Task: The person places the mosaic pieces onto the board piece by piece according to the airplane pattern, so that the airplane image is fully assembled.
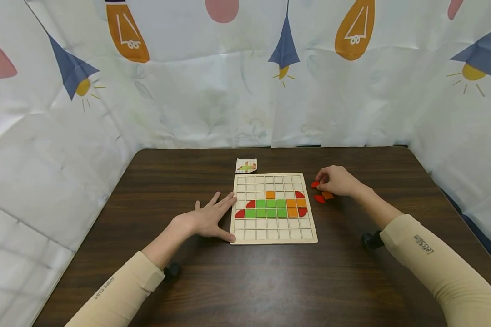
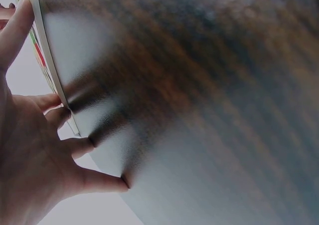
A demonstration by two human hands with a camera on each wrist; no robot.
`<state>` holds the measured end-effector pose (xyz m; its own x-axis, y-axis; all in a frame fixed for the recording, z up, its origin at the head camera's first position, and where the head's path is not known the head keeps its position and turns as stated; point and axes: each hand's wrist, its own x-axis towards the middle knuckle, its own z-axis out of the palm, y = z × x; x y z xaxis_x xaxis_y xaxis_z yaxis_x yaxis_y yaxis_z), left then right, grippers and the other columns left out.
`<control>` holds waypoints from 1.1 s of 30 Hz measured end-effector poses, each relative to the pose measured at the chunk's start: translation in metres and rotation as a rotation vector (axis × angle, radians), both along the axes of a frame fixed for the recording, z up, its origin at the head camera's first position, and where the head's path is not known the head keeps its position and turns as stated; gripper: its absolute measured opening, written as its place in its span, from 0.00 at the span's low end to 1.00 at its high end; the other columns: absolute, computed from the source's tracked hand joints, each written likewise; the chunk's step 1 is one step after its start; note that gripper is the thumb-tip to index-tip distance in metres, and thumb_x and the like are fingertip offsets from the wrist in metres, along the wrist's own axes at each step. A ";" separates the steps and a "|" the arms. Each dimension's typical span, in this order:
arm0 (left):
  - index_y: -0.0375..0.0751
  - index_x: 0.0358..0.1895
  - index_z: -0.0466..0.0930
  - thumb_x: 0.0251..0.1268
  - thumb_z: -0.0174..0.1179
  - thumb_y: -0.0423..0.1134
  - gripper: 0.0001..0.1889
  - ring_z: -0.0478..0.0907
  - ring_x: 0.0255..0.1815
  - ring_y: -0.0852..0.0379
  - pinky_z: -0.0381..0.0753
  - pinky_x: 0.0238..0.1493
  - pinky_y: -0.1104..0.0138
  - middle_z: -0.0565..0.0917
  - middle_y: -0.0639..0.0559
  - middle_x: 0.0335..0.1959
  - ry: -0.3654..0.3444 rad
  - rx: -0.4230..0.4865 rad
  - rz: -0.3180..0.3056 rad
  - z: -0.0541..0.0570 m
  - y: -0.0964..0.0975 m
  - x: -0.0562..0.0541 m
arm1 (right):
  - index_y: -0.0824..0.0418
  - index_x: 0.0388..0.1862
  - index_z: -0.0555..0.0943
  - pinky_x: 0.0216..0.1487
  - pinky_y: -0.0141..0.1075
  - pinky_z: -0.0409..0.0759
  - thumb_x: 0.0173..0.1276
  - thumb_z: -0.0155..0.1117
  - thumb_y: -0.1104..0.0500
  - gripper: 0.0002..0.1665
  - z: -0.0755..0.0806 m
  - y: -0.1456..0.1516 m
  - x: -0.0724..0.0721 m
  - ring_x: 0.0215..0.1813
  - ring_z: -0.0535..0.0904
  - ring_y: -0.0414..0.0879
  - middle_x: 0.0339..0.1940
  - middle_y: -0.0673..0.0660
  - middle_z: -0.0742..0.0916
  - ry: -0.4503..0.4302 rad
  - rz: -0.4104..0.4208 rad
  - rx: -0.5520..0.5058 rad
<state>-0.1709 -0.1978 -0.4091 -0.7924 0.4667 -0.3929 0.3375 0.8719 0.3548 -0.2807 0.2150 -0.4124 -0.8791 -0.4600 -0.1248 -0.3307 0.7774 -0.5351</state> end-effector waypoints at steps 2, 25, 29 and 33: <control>0.47 0.85 0.42 0.56 0.71 0.67 0.62 0.31 0.84 0.39 0.36 0.64 0.21 0.39 0.50 0.86 -0.002 0.004 0.003 0.000 0.000 0.000 | 0.71 0.51 0.84 0.44 0.47 0.82 0.70 0.69 0.63 0.15 0.000 -0.001 -0.001 0.39 0.81 0.50 0.38 0.58 0.87 -0.008 -0.009 0.007; 0.47 0.85 0.43 0.56 0.72 0.66 0.62 0.31 0.84 0.38 0.36 0.64 0.21 0.39 0.49 0.86 0.001 0.009 0.005 -0.001 0.000 0.000 | 0.70 0.47 0.85 0.45 0.47 0.84 0.67 0.73 0.65 0.13 0.007 -0.037 0.002 0.37 0.83 0.49 0.34 0.55 0.88 0.095 0.030 -0.060; 0.46 0.85 0.43 0.56 0.72 0.66 0.62 0.31 0.84 0.38 0.36 0.64 0.21 0.39 0.49 0.86 -0.004 0.014 0.006 0.001 0.001 0.000 | 0.69 0.49 0.85 0.44 0.46 0.83 0.68 0.72 0.64 0.13 0.004 -0.044 0.002 0.37 0.83 0.49 0.34 0.55 0.88 0.104 0.032 -0.070; 0.46 0.85 0.43 0.56 0.72 0.66 0.62 0.31 0.83 0.38 0.35 0.64 0.21 0.39 0.49 0.86 -0.010 0.013 0.006 0.002 0.001 0.000 | 0.68 0.50 0.85 0.43 0.45 0.83 0.69 0.72 0.62 0.15 0.003 -0.051 0.003 0.37 0.82 0.49 0.36 0.56 0.88 0.104 0.031 -0.078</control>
<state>-0.1705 -0.1969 -0.4073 -0.7912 0.4673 -0.3945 0.3292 0.8691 0.3692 -0.2779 0.1637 -0.4095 -0.8708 -0.4917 0.0033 -0.4107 0.7236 -0.5548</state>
